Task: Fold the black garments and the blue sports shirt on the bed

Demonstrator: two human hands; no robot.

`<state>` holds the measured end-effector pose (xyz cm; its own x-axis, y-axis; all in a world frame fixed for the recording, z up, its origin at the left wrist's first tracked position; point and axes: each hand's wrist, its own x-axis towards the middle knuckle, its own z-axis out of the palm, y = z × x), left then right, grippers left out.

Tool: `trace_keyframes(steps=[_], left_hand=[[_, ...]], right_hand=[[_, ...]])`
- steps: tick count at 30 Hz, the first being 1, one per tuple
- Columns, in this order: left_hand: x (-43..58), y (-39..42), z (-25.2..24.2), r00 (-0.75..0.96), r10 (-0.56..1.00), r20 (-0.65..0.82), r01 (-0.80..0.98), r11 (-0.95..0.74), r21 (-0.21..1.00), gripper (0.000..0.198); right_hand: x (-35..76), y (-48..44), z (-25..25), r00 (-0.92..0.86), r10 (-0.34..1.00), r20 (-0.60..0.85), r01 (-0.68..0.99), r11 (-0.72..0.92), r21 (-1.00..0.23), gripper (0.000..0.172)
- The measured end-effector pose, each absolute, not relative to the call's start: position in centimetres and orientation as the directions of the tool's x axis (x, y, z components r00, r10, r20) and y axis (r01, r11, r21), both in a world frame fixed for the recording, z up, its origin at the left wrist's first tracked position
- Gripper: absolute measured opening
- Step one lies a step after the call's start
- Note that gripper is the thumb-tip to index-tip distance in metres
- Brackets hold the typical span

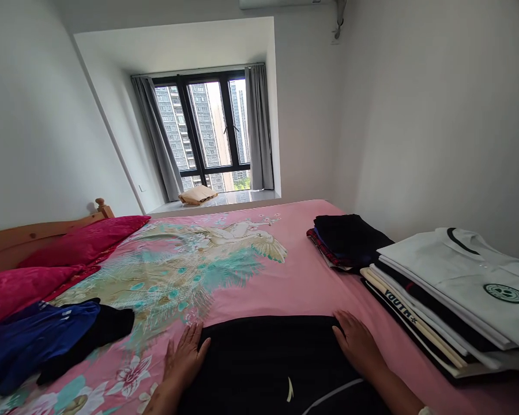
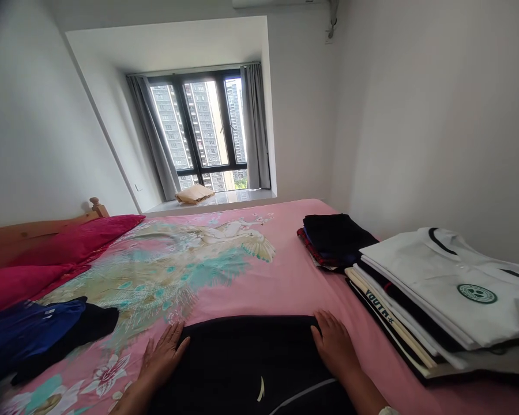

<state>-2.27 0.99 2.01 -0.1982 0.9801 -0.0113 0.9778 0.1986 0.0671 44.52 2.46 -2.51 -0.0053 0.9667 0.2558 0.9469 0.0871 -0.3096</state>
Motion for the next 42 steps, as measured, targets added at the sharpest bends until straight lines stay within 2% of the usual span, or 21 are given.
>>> trace_keyframes(steps=[11, 13, 16, 18, 20, 23, 26, 30, 33, 37, 42], left_hand=[[0.1, 0.8, 3.8, -0.255, 0.958, 0.130, 0.964, 0.241, 0.116, 0.054], [2.7, 0.8, 4.3, -0.147, 0.970, 0.191, 0.984, 0.125, 0.123, 0.048], [8.3, 0.3, 4.4, 0.165, 0.962, 0.218, 0.968, -0.201, 0.153, 0.043], [12.0, -0.2, 4.3, 0.359, 0.911, 0.203, 0.889, -0.400, 0.223, 0.043], [14.4, -0.6, 4.0, 0.480, 0.861, 0.166, 0.815, -0.508, 0.280, 0.045], [14.3, -0.5, 3.7, 0.569, 0.820, 0.069, 0.772, -0.561, 0.300, 0.054], [10.1, 0.4, 3.2, 0.469, 0.883, -0.005, 0.855, -0.453, 0.254, 0.058], [2.3, 1.6, 2.5, 0.037, 0.997, -0.063, 0.991, -0.028, 0.133, 0.064], [-1.5, 1.9, 1.9, -0.163, 0.985, -0.053, 0.983, 0.167, 0.074, 0.064], [-2.5, 1.6, 1.0, -0.205, 0.979, 0.006, 0.978, 0.205, 0.043, 0.060], [-2.8, 1.3, 0.2, -0.186, 0.980, 0.077, 0.980, 0.179, 0.081, 0.057]], right_hand=[[44.3, 2.5, -2.1, -0.004, 0.966, 0.258, 0.956, 0.079, -0.282, 0.053], [44.2, 2.4, -2.1, 0.000, 0.967, 0.256, 0.959, 0.073, -0.275, 0.053], [44.2, 2.4, -2.1, 0.011, 0.967, 0.253, 0.957, 0.063, -0.284, 0.053], [44.2, 2.4, -2.2, 0.013, 0.967, 0.256, 0.953, 0.066, -0.297, 0.053], [44.3, 2.4, -2.3, 0.007, 0.966, 0.260, 0.949, 0.076, -0.305, 0.053], [44.4, 2.5, -2.5, -0.004, 0.965, 0.263, 0.948, 0.088, -0.305, 0.053], [44.5, 2.5, -2.6, -0.005, 0.964, 0.266, 0.950, 0.087, -0.300, 0.053], [44.5, 2.5, -2.7, -0.004, 0.962, 0.273, 0.952, 0.088, -0.294, 0.053], [44.4, 2.5, -2.7, -0.001, 0.961, 0.276, 0.952, 0.086, -0.295, 0.053], [44.4, 2.5, -2.6, 0.004, 0.956, 0.293, 0.948, 0.090, -0.306, 0.052], [44.3, 2.4, -2.4, 0.010, 0.954, 0.301, 0.946, 0.089, -0.313, 0.051]])
